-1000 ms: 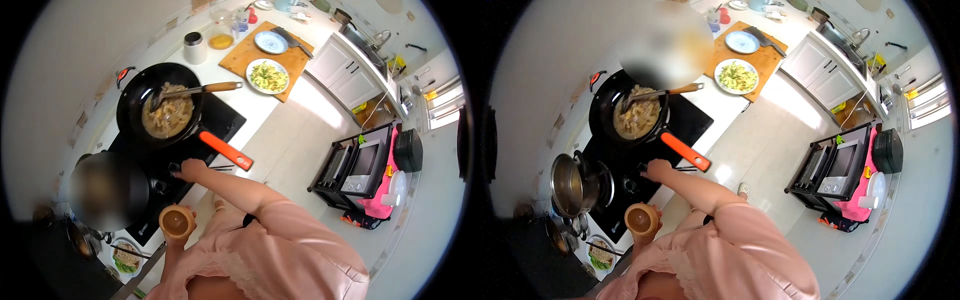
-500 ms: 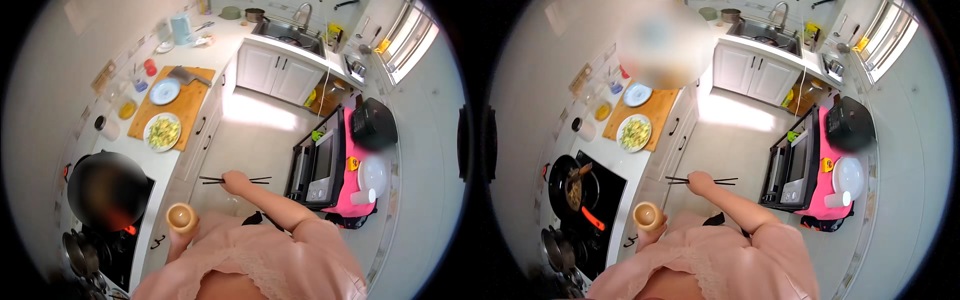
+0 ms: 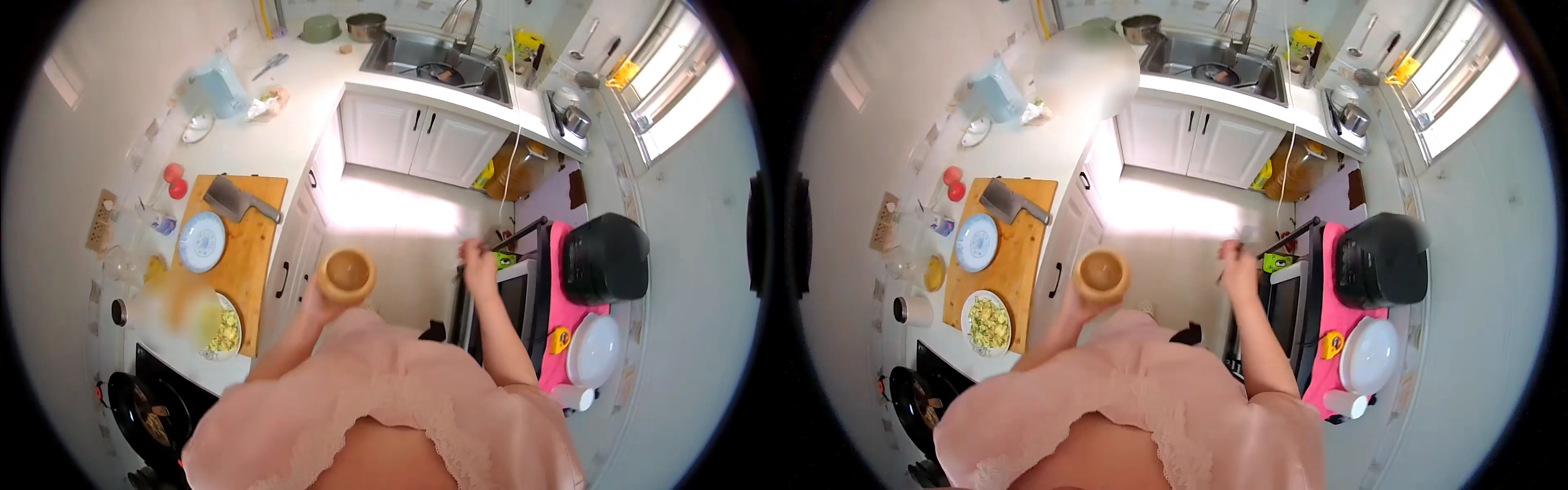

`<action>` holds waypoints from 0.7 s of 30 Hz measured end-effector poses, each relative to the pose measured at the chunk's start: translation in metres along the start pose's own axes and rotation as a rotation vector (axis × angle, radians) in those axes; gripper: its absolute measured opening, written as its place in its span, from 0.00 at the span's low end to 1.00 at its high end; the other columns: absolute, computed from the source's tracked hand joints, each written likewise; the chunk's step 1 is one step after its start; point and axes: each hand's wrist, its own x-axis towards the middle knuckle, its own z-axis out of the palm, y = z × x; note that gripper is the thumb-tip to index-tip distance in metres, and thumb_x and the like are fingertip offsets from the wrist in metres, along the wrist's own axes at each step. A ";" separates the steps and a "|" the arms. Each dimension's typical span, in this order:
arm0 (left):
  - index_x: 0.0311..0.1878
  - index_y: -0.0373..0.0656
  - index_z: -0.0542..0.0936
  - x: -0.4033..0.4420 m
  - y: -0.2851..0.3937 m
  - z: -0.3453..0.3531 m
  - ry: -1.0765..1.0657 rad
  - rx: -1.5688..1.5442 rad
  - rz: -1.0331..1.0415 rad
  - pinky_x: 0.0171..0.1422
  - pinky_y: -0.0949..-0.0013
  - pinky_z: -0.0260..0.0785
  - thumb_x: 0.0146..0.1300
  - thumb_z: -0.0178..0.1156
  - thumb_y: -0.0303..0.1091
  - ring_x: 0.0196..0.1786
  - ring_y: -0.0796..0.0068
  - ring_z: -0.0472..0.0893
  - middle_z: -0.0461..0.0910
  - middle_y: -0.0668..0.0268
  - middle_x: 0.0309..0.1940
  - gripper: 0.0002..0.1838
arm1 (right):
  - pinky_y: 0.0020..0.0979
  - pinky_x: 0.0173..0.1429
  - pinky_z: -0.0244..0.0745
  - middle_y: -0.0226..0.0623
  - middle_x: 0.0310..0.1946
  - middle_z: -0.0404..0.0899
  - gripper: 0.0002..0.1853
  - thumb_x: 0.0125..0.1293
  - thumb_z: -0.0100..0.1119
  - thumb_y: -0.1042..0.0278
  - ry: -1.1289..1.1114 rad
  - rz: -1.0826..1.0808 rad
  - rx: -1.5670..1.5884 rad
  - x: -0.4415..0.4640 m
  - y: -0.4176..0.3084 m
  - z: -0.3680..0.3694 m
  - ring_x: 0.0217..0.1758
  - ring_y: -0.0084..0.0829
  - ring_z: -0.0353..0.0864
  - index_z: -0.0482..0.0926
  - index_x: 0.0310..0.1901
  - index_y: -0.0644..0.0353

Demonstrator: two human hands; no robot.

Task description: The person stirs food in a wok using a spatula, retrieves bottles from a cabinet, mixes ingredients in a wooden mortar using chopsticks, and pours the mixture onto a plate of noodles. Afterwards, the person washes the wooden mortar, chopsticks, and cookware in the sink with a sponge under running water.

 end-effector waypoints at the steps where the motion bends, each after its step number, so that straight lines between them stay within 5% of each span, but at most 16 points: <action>1: 0.59 0.43 0.68 0.032 0.004 -0.006 0.042 -0.629 -0.291 0.50 0.49 0.76 0.67 0.50 0.45 0.55 0.59 0.76 0.72 0.58 0.56 0.22 | 0.30 0.38 0.71 0.34 0.27 0.79 0.24 0.70 0.43 0.50 0.082 0.048 -0.064 0.018 -0.010 -0.018 0.33 0.26 0.77 0.79 0.35 0.65; 4: 0.59 0.44 0.69 0.121 0.036 0.004 -0.029 -0.577 -0.315 0.57 0.52 0.71 0.69 0.44 0.46 0.57 0.65 0.74 0.72 0.62 0.56 0.21 | 0.23 0.29 0.65 0.30 0.25 0.77 0.22 0.71 0.39 0.51 0.366 0.065 -0.008 0.075 -0.005 -0.057 0.27 0.21 0.74 0.79 0.35 0.59; 6: 0.58 0.45 0.70 0.179 0.041 0.007 -0.002 -0.533 -0.254 0.57 0.51 0.70 0.69 0.44 0.45 0.58 0.65 0.73 0.72 0.62 0.55 0.20 | 0.24 0.31 0.71 0.35 0.24 0.76 0.20 0.72 0.41 0.55 0.348 0.132 0.141 0.100 -0.019 -0.075 0.26 0.25 0.77 0.77 0.39 0.64; 13: 0.57 0.44 0.70 0.345 0.056 0.031 0.132 -0.512 -0.375 0.58 0.46 0.69 0.69 0.44 0.41 0.58 0.61 0.73 0.71 0.61 0.55 0.18 | 0.25 0.33 0.77 0.37 0.31 0.77 0.11 0.68 0.54 0.66 0.227 0.167 0.470 0.235 0.015 -0.032 0.26 0.26 0.80 0.76 0.41 0.67; 20: 0.58 0.44 0.69 0.496 0.066 0.037 0.105 -0.677 -0.331 0.57 0.47 0.70 0.69 0.44 0.43 0.58 0.58 0.73 0.71 0.59 0.57 0.20 | 0.27 0.43 0.78 0.40 0.32 0.80 0.09 0.66 0.53 0.73 -0.058 -0.014 0.366 0.450 -0.015 0.040 0.37 0.29 0.83 0.77 0.42 0.70; 21: 0.55 0.41 0.71 0.513 0.087 0.052 0.194 -0.791 -0.342 0.58 0.49 0.70 0.67 0.47 0.36 0.56 0.59 0.74 0.73 0.58 0.53 0.17 | 0.27 0.44 0.77 0.40 0.33 0.80 0.09 0.66 0.54 0.72 -0.108 -0.092 0.305 0.476 -0.020 0.053 0.37 0.29 0.82 0.77 0.43 0.69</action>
